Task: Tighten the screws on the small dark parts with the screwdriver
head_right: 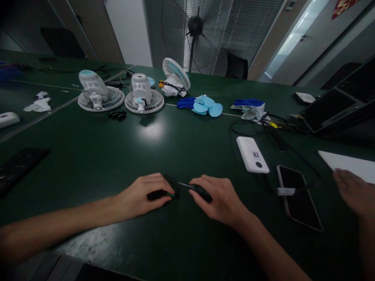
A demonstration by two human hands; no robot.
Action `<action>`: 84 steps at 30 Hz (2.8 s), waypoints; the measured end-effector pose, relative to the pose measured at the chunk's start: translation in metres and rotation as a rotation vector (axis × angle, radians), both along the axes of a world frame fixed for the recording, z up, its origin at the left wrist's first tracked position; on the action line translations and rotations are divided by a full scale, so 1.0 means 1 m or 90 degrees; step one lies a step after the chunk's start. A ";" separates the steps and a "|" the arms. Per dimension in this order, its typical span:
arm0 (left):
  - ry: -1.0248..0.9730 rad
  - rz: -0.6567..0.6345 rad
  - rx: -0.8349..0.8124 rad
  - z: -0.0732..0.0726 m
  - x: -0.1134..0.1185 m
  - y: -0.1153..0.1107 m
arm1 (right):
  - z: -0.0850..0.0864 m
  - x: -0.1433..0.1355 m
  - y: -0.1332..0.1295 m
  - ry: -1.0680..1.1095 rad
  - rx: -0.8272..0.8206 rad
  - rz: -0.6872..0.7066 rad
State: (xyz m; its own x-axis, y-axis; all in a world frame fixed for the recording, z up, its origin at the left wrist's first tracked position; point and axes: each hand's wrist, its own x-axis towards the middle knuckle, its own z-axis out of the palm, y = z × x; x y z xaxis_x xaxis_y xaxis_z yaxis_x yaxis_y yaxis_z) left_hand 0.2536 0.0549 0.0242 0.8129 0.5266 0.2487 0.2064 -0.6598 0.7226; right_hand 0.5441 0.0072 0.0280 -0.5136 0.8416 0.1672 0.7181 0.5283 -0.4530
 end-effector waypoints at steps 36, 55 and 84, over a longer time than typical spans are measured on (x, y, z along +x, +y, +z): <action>-0.036 -0.020 0.040 -0.007 0.001 -0.004 | -0.002 -0.013 -0.015 -0.052 0.071 0.059; -0.014 0.008 0.002 -0.007 0.000 -0.005 | -0.004 -0.016 -0.014 -0.057 0.006 0.077; 0.253 0.313 0.209 0.006 -0.077 0.073 | -0.004 0.015 0.006 -0.094 0.148 -0.252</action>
State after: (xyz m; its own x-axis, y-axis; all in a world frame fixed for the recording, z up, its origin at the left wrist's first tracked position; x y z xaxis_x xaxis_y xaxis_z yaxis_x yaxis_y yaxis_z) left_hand 0.1761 0.1279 0.0302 0.5623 0.8046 0.1910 0.7428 -0.5929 0.3110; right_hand 0.5587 0.0137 0.0241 -0.1938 0.9260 0.3241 0.9320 0.2769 -0.2338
